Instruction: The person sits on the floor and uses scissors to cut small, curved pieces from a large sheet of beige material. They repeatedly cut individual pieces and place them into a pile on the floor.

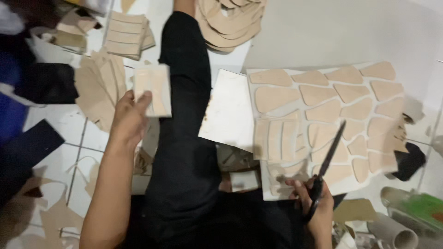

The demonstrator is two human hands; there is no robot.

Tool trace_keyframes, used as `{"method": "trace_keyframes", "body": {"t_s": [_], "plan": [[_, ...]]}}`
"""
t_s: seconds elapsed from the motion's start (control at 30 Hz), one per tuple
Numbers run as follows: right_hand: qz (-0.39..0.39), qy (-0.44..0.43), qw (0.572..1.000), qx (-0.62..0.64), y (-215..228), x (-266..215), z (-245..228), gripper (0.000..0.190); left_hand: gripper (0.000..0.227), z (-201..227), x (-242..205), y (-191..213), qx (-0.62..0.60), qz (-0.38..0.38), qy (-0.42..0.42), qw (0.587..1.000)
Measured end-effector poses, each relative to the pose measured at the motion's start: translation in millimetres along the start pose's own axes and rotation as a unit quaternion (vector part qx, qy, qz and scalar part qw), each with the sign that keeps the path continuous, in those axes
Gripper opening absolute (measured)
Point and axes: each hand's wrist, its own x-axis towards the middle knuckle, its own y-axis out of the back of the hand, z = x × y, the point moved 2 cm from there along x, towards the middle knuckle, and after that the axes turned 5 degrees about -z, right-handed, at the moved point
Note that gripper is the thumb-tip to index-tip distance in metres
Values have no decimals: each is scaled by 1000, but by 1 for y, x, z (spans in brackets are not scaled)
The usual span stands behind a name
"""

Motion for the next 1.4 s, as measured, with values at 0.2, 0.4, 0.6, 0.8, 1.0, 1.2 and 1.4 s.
{"method": "trace_keyframes", "body": {"t_s": [0.2,0.4,0.6,0.8,1.0,1.2,1.4], "plan": [[13,-30,999,21,7,-2,16,28,40,27,33,17,-245,63,9,967],[14,-5,999,28,11,2,18,26,48,35,92,25,-362,93,-62,925],[23,-51,998,33,5,7,20,33,34,18,170,41,-537,151,-49,829],[23,-2,995,-98,9,1,15,22,69,-72,224,29,-440,46,214,871],[45,-16,997,62,13,-11,15,19,28,16,-27,-72,-85,27,-154,984],[78,35,995,56,26,-16,18,17,65,-29,-119,-152,255,-416,192,851],[109,5,990,93,33,-27,29,22,28,-45,-128,-180,213,-251,-90,940]]}}
